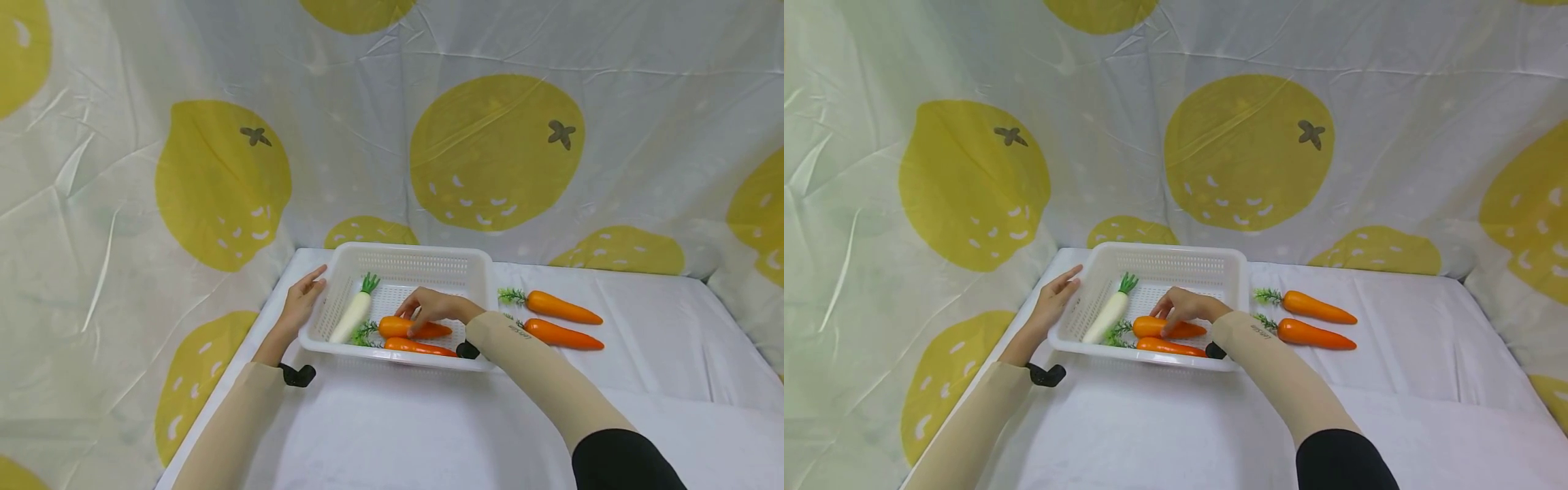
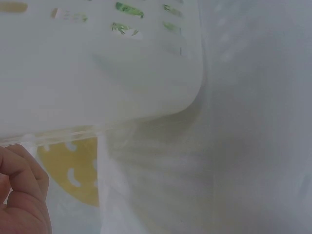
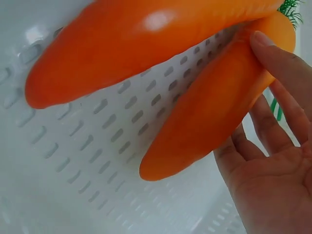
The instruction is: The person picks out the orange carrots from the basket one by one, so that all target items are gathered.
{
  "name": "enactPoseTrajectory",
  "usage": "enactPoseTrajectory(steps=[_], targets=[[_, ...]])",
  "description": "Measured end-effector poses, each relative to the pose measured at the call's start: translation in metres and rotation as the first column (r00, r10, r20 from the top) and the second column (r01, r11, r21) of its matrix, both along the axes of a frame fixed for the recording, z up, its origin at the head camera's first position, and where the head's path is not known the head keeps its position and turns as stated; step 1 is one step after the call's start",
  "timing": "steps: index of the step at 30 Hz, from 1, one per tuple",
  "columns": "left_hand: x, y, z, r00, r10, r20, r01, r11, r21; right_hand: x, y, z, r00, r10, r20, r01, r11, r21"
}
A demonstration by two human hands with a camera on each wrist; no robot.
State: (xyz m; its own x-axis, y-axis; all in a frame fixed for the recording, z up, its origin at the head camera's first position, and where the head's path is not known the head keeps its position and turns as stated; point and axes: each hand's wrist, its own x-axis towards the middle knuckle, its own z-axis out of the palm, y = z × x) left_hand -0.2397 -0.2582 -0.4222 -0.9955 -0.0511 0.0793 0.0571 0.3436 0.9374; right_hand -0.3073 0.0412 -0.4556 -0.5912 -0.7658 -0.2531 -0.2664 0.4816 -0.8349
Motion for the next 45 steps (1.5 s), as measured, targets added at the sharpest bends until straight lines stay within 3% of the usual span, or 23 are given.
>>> enactPoseTrajectory(steps=[11,20,29,35,40,45], targets=[[0.000,0.000,0.001,1.000,-0.014,-0.004,0.014,1.000,0.010,-0.002,0.000,0.017,0.999,-0.032,0.009,0.033,0.996,-0.088],[0.001,0.002,0.001,1.000,-0.024,0.014,0.024,1.000,0.004,0.008,0.012,0.048,1.000,-0.025,-0.013,0.023,0.991,-0.134],[0.001,0.000,0.002,1.000,-0.021,0.004,0.021,1.000,0.018,0.019,0.042,0.077,0.999,0.035,-0.002,-0.035,0.979,-0.202],[0.001,-0.001,0.001,1.000,-0.019,-0.002,0.019,1.000,0.004,0.032,0.069,0.092,0.999,0.029,-0.021,-0.033,0.974,-0.224],[0.000,-0.002,0.000,1.000,-0.023,-0.010,0.023,1.000,-0.003,0.042,0.097,0.100,1.000,-0.016,-0.020,0.011,0.978,-0.210],[0.000,-0.002,-0.001,0.999,-0.026,-0.020,0.026,1.000,0.001,0.049,0.130,0.099,0.995,-0.090,0.032,0.094,0.979,-0.179]])
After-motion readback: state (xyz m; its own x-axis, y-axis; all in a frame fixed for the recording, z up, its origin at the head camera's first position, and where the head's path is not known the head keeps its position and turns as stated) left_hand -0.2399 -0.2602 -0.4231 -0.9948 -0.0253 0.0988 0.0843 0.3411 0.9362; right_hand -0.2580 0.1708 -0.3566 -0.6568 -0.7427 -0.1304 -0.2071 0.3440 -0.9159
